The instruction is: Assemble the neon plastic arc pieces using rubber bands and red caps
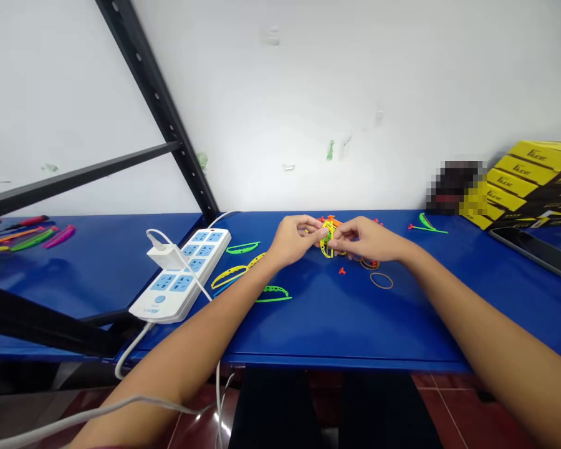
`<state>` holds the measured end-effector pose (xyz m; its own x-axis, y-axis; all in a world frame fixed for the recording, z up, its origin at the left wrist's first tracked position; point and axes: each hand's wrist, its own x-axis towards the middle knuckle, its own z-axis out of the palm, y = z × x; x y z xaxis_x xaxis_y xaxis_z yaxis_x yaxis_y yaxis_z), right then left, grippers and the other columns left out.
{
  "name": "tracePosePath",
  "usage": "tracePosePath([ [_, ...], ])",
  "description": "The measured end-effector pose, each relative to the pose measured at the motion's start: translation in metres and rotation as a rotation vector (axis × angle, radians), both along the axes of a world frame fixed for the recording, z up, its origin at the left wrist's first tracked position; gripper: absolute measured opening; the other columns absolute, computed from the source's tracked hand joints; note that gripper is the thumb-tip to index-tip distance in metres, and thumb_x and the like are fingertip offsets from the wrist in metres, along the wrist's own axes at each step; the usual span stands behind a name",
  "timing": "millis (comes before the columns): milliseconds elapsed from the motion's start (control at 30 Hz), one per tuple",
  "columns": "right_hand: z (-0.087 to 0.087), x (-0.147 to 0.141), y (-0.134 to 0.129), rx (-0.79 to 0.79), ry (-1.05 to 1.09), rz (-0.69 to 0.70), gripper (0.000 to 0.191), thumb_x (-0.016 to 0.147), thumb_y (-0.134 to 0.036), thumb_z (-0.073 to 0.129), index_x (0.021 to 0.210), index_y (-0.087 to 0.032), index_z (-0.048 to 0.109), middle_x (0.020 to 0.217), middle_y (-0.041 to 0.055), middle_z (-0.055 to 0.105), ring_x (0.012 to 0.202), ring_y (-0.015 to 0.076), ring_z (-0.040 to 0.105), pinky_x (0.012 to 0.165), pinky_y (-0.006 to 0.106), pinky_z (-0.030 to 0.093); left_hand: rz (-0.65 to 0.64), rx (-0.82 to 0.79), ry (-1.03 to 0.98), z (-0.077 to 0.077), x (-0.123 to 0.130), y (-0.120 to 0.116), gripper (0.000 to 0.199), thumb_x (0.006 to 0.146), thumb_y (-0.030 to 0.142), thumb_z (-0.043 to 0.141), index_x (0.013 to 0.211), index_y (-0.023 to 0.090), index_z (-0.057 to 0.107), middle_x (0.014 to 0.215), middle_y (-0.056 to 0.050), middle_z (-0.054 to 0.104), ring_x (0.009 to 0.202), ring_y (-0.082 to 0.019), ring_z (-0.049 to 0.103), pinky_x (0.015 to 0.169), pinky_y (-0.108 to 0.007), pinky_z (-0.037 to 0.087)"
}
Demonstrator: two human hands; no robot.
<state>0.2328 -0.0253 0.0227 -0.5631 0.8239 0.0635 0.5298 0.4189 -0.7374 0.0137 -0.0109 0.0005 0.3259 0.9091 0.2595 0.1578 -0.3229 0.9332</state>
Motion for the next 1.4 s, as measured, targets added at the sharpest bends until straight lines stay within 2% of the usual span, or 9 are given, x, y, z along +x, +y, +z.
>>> tracePosePath([
  [200,-0.009,-0.003,0.003,-0.039,0.069,-0.026,0.029,0.094,-0.046,0.068,0.082,-0.019,0.069,0.078,0.0052,0.077,0.062,0.0171,0.066,0.059,0.029,0.051,0.080,0.096,0.129,0.009,-0.004,0.002,0.020,0.090,0.030,0.077,0.099,0.012,0.077,0.088,-0.009,0.081,0.065,-0.015,0.072,0.060,-0.024,0.054],
  [333,-0.014,-0.003,0.008,0.052,0.157,-0.212,0.030,0.096,-0.046,0.065,0.080,-0.021,0.062,0.074,0.0057,0.073,0.062,0.0182,0.066,0.059,0.030,0.050,0.143,0.287,0.522,0.037,-0.025,-0.003,0.027,0.092,0.039,0.075,0.106,0.016,0.079,0.099,-0.008,0.081,0.076,-0.017,0.071,0.068,-0.027,0.051],
  [500,-0.021,-0.002,0.020,0.155,0.207,-0.374,0.022,0.096,-0.036,0.063,0.081,-0.021,0.060,0.072,0.0038,0.067,0.060,0.0160,0.059,0.057,0.029,0.045,-0.316,-0.116,1.102,0.079,-0.059,-0.018,0.030,0.077,0.046,0.084,0.096,0.023,0.081,0.088,-0.003,0.081,0.074,-0.021,0.072,0.062,-0.028,0.046],
  [667,-0.028,-0.001,0.031,0.116,0.280,-0.430,0.011,0.093,-0.028,0.064,0.087,-0.019,0.062,0.077,0.0047,0.068,0.064,0.0162,0.062,0.061,0.029,0.050,-0.315,-0.169,1.300,0.079,-0.066,-0.028,0.037,0.061,0.040,0.095,0.091,0.023,0.079,0.086,-0.001,0.080,0.070,-0.020,0.069,0.058,-0.027,0.043],
  [800,-0.025,0.002,0.032,0.164,0.186,-0.442,0.013,0.091,-0.029,0.066,0.093,-0.017,0.070,0.079,0.0060,0.071,0.068,0.0176,0.063,0.063,0.030,0.048,-0.320,-0.175,1.221,0.060,-0.065,-0.027,0.023,0.059,0.032,0.094,0.073,0.022,0.078,0.073,-0.001,0.077,0.060,-0.019,0.067,0.052,-0.026,0.041],
  [933,-0.009,0.010,0.022,0.247,0.034,-0.396,0.023,0.090,-0.038,0.068,0.084,-0.016,0.073,0.074,0.0053,0.070,0.068,0.0168,0.059,0.062,0.030,0.044,-0.338,-0.101,1.048,0.048,-0.067,-0.022,0.007,0.066,0.021,0.079,0.061,0.023,0.075,0.060,-0.001,0.073,0.053,-0.018,0.064,0.046,-0.024,0.038],
  [1167,0.010,0.015,0.000,-0.390,-0.159,0.119,0.037,0.084,-0.055,0.080,0.086,-0.018,0.074,0.075,0.0041,0.074,0.053,0.0136,0.062,0.043,0.025,0.043,-0.359,0.023,0.652,0.042,-0.051,0.001,0.008,0.072,0.023,0.078,0.079,0.019,0.078,0.070,-0.003,0.077,0.060,-0.017,0.071,0.053,-0.022,0.048],
  [1300,0.007,0.004,-0.007,-0.415,-0.198,0.093,0.029,0.086,-0.047,0.076,0.084,-0.019,0.070,0.076,0.0038,0.074,0.055,0.0137,0.065,0.041,0.023,0.044,-0.221,0.182,0.470,0.024,-0.040,0.007,0.029,0.078,0.036,0.084,0.100,0.016,0.079,0.079,-0.006,0.079,0.069,-0.019,0.072,0.062,-0.026,0.053],
  [1400,0.007,0.000,-0.010,-0.414,-0.200,0.095,0.016,0.085,-0.033,0.073,0.081,-0.019,0.068,0.072,0.0018,0.071,0.056,0.0133,0.065,0.042,0.022,0.047,-0.108,0.273,0.410,0.010,-0.038,0.003,0.028,0.084,0.040,0.082,0.098,0.015,0.080,0.081,-0.005,0.078,0.069,-0.016,0.068,0.065,-0.026,0.052],
])
